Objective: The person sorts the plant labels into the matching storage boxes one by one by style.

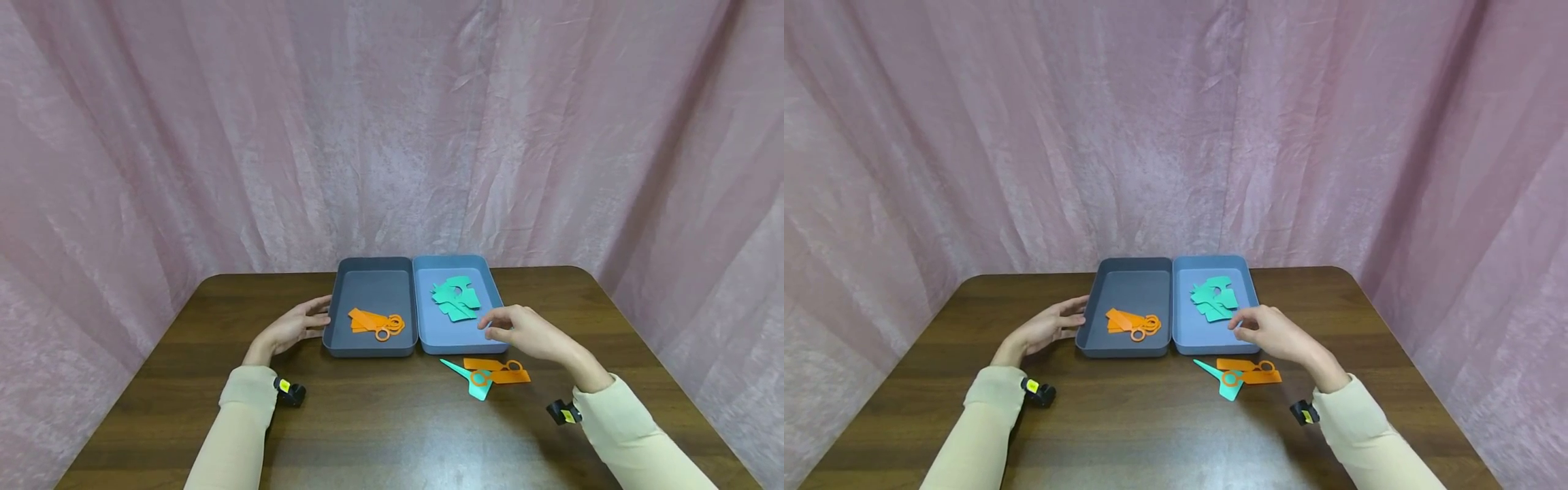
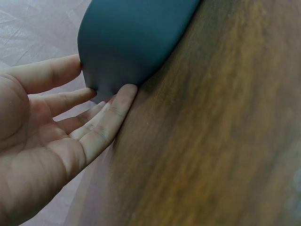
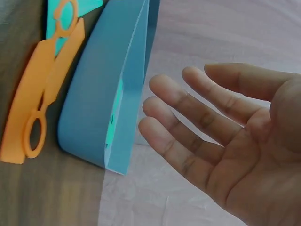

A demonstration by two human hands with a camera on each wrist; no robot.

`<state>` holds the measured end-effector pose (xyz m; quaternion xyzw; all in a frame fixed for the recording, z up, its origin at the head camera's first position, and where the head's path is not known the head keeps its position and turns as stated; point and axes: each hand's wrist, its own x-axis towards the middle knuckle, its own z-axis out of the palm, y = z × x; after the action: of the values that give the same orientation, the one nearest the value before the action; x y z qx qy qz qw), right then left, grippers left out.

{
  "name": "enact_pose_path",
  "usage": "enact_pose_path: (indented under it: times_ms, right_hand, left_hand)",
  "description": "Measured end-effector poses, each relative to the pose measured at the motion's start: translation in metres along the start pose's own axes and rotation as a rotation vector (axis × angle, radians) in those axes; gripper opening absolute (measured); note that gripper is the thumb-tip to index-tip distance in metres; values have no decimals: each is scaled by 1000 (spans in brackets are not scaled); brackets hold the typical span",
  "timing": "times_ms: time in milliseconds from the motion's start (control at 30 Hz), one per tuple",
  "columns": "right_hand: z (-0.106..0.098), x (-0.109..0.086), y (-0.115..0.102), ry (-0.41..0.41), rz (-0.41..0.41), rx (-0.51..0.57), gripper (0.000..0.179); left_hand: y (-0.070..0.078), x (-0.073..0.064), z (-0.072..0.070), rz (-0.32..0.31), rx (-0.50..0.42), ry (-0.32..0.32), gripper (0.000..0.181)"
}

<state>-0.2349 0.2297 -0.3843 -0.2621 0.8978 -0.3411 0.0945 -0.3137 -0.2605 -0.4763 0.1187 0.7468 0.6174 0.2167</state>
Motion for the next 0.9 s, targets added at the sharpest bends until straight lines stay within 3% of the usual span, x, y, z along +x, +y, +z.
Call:
enact_pose_path:
  times_ms: [233, 600, 900]
  right_hand:
    - [14, -9, 7, -41, -32, 9, 17]
    - [31, -16, 16, -85, -9, -16, 25]
    - [42, -17, 11, -79, -2, -129, 18]
  left_hand:
    - [0, -1, 0, -1, -2, 0, 68]
    - [-2, 2, -1, -1, -1, -5, 68]
    - [0, 2, 0, -20, -1, 19, 69]
